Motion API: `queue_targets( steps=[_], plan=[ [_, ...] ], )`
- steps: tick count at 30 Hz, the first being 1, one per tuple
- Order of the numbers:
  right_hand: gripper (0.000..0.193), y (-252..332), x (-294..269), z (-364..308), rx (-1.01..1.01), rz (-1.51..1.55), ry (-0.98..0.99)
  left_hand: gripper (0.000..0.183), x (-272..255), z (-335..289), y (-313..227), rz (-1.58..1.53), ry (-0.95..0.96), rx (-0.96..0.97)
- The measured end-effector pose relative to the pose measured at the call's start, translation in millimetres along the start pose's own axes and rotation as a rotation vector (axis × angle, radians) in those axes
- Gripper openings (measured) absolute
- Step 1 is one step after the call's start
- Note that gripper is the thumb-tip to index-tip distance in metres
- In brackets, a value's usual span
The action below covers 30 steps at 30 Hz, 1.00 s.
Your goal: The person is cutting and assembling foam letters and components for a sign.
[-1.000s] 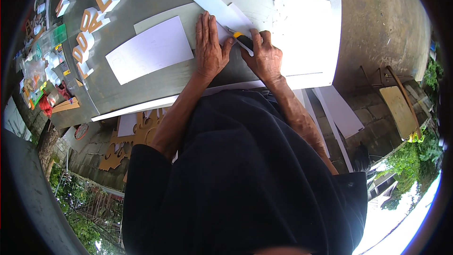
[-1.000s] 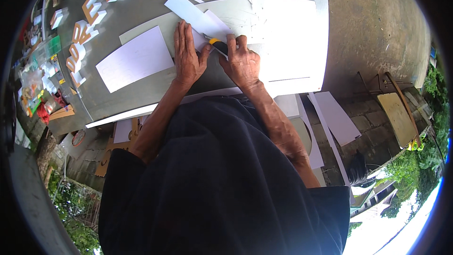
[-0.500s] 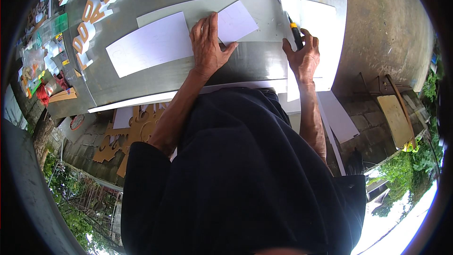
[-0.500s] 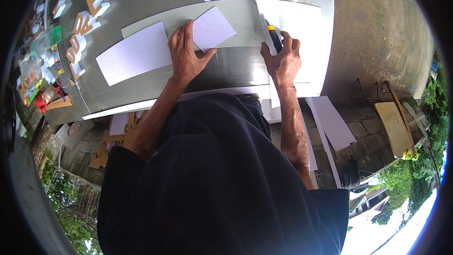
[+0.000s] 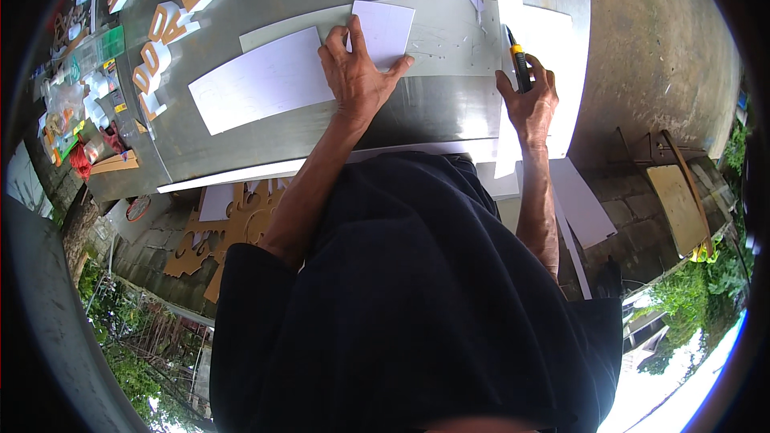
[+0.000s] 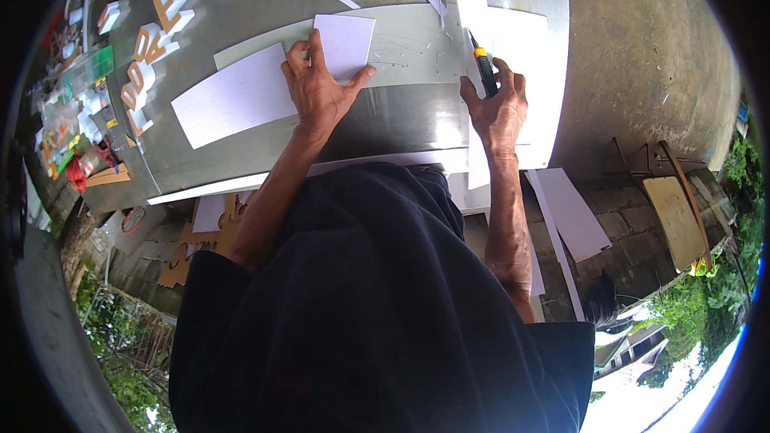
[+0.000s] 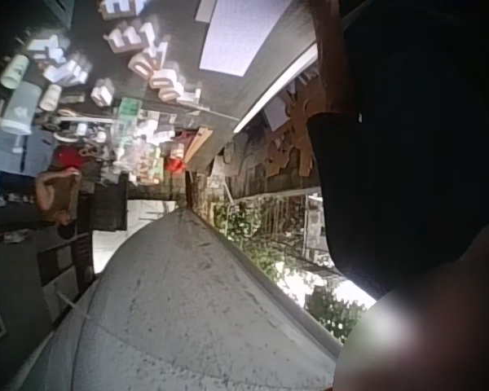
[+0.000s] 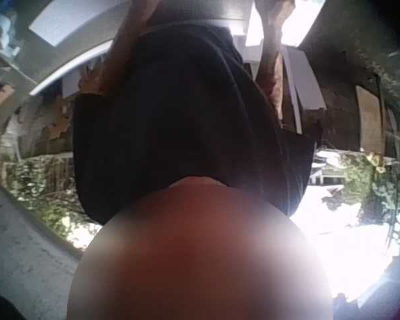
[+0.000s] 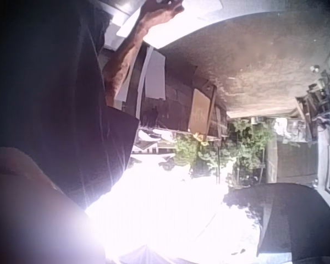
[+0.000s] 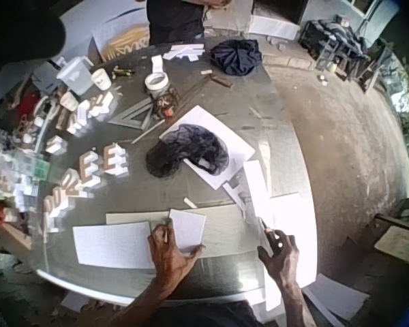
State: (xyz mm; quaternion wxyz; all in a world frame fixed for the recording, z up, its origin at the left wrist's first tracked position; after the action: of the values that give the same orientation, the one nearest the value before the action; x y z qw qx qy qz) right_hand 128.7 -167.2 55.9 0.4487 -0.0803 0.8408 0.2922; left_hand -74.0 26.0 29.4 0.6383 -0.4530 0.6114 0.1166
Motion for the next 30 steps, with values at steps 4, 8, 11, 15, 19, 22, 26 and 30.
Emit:
queue_targets(
  steps=[4, 8, 11, 15, 19, 22, 26, 30],
  plan=[
    [0.066, 9, 0, -5, -0.043, -0.025, 0.013, 0.1, 1, 1, -4, -0.147, 0.098, -0.018],
    [0.065, 21, 9, -11, -0.083, -0.007, 0.077, 0.096, -3, -6, -1, -0.285, 0.283, -0.089],
    [0.064, 30, 18, -15, -0.131, 0.012, 0.087, 0.095, -9, -5, 5, -0.262, 0.237, 0.0],
    [0.063, 40, 23, -17, -0.161, -0.023, 0.108, 0.099, -11, 3, 13, -0.024, 0.143, 0.163],
    [0.064, 51, 27, -17, -0.185, -0.036, 0.115, 0.098, -4, 8, 15, 0.079, 0.194, 0.233],
    [0.066, 62, 33, -16, -0.226, -0.063, 0.111, 0.097, 3, 6, 12, 0.07, 0.163, 0.197],
    [0.064, 73, 45, -16, -0.226, -0.085, 0.138, 0.102, 9, -3, 8, 0.026, 0.112, 0.186],
    [0.065, 81, 61, -19, -0.292, -0.118, 0.128, 0.102, 7, -15, 10, -0.122, 0.016, 0.227]
  ],
)
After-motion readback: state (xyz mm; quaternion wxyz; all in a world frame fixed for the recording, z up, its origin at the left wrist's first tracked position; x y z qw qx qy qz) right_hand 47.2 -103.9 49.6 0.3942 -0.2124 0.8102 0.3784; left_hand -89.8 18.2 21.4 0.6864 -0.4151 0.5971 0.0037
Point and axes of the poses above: each hand's wrist, its own z-axis towards the middle knuckle, its own x-axis out of the palm, y = z × x, the point moved 1 cm from there along z, towards the middle knuckle, and after that the axes turned 13 degrees about y, right-handed, at the moved point
